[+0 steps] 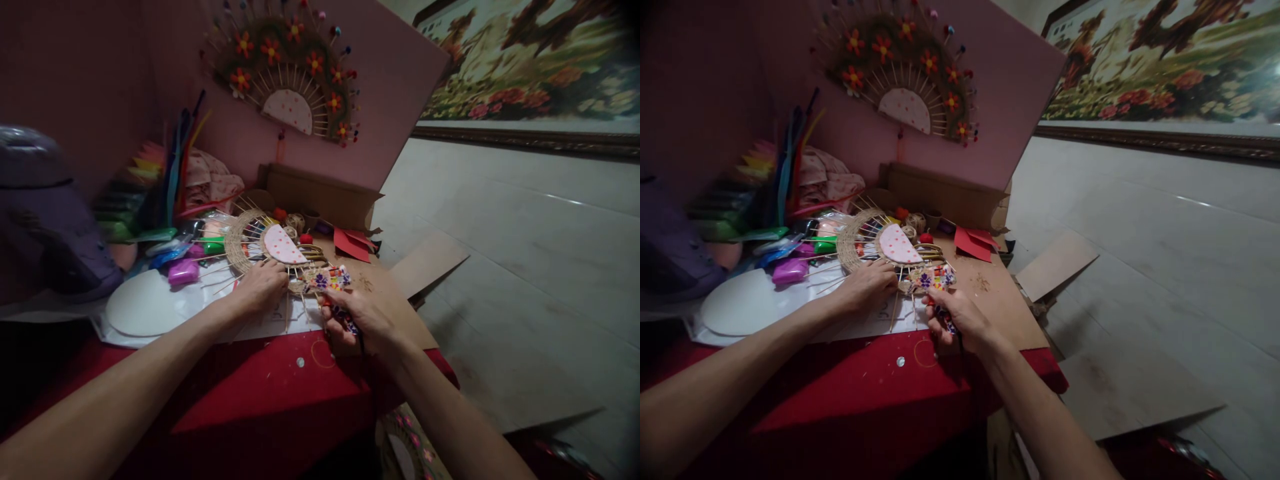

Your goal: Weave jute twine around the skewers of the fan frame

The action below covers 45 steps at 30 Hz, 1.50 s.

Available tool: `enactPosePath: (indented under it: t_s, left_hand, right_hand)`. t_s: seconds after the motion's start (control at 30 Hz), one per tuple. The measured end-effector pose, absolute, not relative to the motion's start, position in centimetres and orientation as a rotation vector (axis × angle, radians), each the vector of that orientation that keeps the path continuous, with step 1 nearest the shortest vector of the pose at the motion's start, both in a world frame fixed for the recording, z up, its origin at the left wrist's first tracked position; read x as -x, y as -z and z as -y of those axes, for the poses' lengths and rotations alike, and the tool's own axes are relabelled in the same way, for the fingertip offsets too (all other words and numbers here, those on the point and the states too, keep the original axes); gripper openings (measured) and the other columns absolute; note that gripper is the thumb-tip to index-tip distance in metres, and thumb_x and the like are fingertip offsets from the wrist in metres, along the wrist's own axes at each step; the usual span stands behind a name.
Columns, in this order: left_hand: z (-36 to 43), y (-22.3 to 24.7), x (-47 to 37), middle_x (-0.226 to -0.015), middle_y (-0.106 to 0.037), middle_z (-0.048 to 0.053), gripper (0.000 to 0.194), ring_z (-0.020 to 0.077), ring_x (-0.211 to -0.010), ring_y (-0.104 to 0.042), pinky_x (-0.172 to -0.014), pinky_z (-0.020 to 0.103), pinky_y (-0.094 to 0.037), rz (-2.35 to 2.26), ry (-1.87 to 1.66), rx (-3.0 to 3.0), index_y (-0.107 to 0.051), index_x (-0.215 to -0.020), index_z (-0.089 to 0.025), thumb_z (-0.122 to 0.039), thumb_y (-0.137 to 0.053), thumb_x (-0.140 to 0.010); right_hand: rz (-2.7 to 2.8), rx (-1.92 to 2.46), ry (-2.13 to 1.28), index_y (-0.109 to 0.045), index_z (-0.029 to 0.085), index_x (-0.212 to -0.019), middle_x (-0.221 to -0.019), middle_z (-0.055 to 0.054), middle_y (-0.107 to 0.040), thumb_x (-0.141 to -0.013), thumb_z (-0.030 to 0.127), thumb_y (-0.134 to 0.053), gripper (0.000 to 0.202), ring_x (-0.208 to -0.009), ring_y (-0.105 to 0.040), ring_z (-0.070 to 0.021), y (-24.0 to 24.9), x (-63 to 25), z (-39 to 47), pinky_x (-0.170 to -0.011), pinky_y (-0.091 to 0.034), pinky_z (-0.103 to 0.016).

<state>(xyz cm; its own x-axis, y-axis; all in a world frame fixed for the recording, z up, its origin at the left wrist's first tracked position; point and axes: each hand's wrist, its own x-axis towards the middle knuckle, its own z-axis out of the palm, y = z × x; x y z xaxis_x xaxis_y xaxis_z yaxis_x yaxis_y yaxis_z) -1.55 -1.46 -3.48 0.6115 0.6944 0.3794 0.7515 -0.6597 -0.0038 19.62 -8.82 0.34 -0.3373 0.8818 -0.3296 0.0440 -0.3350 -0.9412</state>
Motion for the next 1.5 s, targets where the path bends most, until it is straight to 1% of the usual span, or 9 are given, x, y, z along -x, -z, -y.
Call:
enactPosePath:
  t_s: [0.2, 0.33, 0.43, 0.53, 0.73, 0.9, 0.97, 1.17, 1.5]
  left_hand:
    - [1.2, 3.4, 1.7, -0.084, -0.064, 0.006, 0.019, 0.0206, -0.087, -0.053, -0.072, 0.033, -0.034, 1.252, 0.586, 2.73, -0.064, -0.073, -0.017, -0.019, -0.049, -0.084]
    - [0.9, 3.5, 1.8, -0.084, -0.064, 0.005, 0.016, 0.0204, -0.089, -0.054, -0.072, 0.032, -0.034, 1.309, 0.614, 2.769, -0.065, -0.074, -0.018, -0.019, -0.051, -0.082]
    - [0.8, 3.4, 1.8, -0.085, -0.065, 0.004, 0.015, 0.02, -0.088, -0.054, -0.072, 0.032, -0.034, 1.323, 0.639, 2.798, -0.066, -0.075, -0.018, -0.019, -0.053, -0.082]
    - [0.7, 3.3, 2.0, -0.082, -0.064, 0.004, 0.015, 0.0189, -0.085, -0.053, -0.071, 0.031, -0.036, 1.315, 0.674, 2.829, -0.067, -0.073, -0.018, -0.018, -0.054, -0.081]
    - [0.2, 3.6, 2.4, -0.078, -0.062, 0.004, 0.009, 0.0189, -0.088, -0.051, -0.077, 0.03, -0.04, 1.291, 0.849, 2.884, -0.068, -0.072, -0.018, -0.018, -0.062, -0.078]
    - [-0.1, 3.8, 2.6, -0.08, -0.062, 0.004, 0.009, 0.0192, -0.088, -0.049, -0.079, 0.032, -0.041, 1.277, 0.85, 2.914, -0.069, -0.073, -0.018, -0.019, -0.062, -0.078]
    - [-0.1, 3.8, 2.6, -0.08, -0.061, 0.005, 0.01, 0.0191, -0.088, -0.049, -0.078, 0.032, -0.041, 1.266, 0.834, 2.919, -0.068, -0.073, -0.018, -0.019, -0.061, -0.079]
    - [0.0, 4.0, 2.5, -0.076, -0.059, 0.004, 0.014, 0.0182, -0.084, -0.049, -0.076, 0.032, -0.041, 1.197, 0.85, 2.893, -0.067, -0.07, -0.018, -0.019, -0.058, -0.08]
    - [0.6, 3.4, 2.3, -0.082, -0.062, 0.006, 0.013, 0.0193, -0.088, -0.05, -0.078, 0.032, -0.042, 1.173, 0.795, 2.881, -0.068, -0.073, -0.018, -0.019, -0.058, -0.081]
  right_hand:
    - [1.526, 1.49, -1.077, -0.05, 0.019, -0.075, -0.055, 0.002, -0.049, -0.082, 0.055, -0.049, 0.037, -0.044, -0.039, -0.0099, -0.1, -23.1, 7.6, -0.044, -0.03, -0.024]
    - [1.699, 1.996, -0.313, -0.055, 0.017, -0.095, -0.087, -0.008, -0.063, -0.086, 0.046, -0.045, 0.031, -0.076, -0.057, -0.0207, 0.6, -25.5, 6.3, -0.065, -0.039, -0.029]
    - [1.753, 2.209, -0.053, -0.05, 0.013, -0.116, -0.113, -0.018, -0.06, -0.092, 0.038, -0.036, 0.037, -0.101, -0.057, -0.0274, 1.4, -26.7, 5.6, -0.077, -0.039, -0.033]
    - [1.797, 2.284, 0.019, -0.045, 0.01, -0.124, -0.122, -0.021, -0.055, -0.092, 0.039, -0.037, 0.043, -0.112, -0.054, -0.0294, 2.7, -27.5, 5.0, -0.084, -0.038, -0.035]
    - [1.865, 2.299, 0.04, -0.044, 0.012, -0.129, -0.12, -0.02, -0.057, -0.092, 0.041, -0.038, 0.047, -0.111, -0.054, -0.0295, 3.6, -28.1, 4.6, -0.085, -0.038, -0.036]
    - [1.938, 2.296, 0.469, -0.059, 0.006, -0.108, -0.109, -0.026, -0.056, -0.091, 0.033, -0.045, 0.035, -0.105, -0.05, -0.036, 1.2, -25.5, 6.8, -0.083, -0.033, -0.044]
    - [2.069, 2.105, 0.556, -0.062, 0.009, -0.099, -0.103, -0.023, -0.058, -0.09, 0.029, -0.046, 0.027, -0.098, -0.051, -0.0331, 0.3, -23.6, 7.7, -0.081, -0.032, -0.042]
    - [2.432, 1.342, 0.251, -0.063, 0.019, -0.086, -0.091, -0.007, -0.063, -0.088, 0.022, -0.049, 0.014, -0.089, -0.052, -0.0214, 0.4, -17.8, 6.1, -0.078, -0.034, -0.034]
    - [2.428, 1.236, 0.107, -0.062, 0.018, -0.084, -0.088, -0.005, -0.061, -0.079, 0.021, -0.058, 0.007, -0.086, -0.05, -0.0195, 2.7, -16.4, 3.4, -0.074, -0.034, -0.031]
